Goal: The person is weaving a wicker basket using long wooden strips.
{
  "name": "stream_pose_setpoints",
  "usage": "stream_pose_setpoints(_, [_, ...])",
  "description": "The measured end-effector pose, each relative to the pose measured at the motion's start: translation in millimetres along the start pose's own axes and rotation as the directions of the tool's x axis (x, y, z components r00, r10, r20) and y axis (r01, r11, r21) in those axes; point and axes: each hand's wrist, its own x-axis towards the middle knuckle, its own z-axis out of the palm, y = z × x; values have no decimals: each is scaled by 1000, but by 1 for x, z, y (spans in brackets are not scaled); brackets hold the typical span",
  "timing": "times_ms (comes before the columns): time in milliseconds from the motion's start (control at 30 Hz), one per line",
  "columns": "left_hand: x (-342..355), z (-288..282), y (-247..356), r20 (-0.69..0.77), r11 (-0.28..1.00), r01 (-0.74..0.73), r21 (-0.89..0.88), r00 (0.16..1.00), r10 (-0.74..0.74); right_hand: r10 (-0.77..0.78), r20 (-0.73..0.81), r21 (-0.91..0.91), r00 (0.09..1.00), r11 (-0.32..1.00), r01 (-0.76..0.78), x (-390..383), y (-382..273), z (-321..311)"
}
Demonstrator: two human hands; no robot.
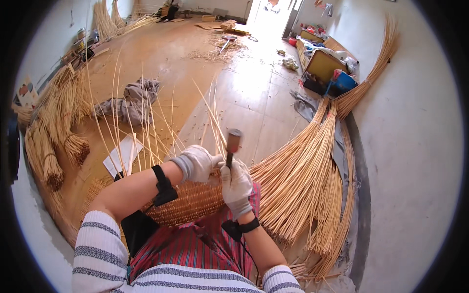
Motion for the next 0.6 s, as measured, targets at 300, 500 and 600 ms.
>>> stream_pose_setpoints(300, [-24, 38, -94, 96, 923, 244, -297, 969, -226, -95, 150, -185, 984, 975, 123, 7, -17, -16])
stream_pose_setpoints(500, [-120, 31, -116, -45, 885, 436, -161, 893, -448, -108, 95, -241, 990, 962, 128, -35, -32, -50])
stream_pose_setpoints(600, [-150, 32, -91, -338, 956, 275, -106, 894, -295, -27, 68, -247, 997, 968, 43, -60, -40, -61])
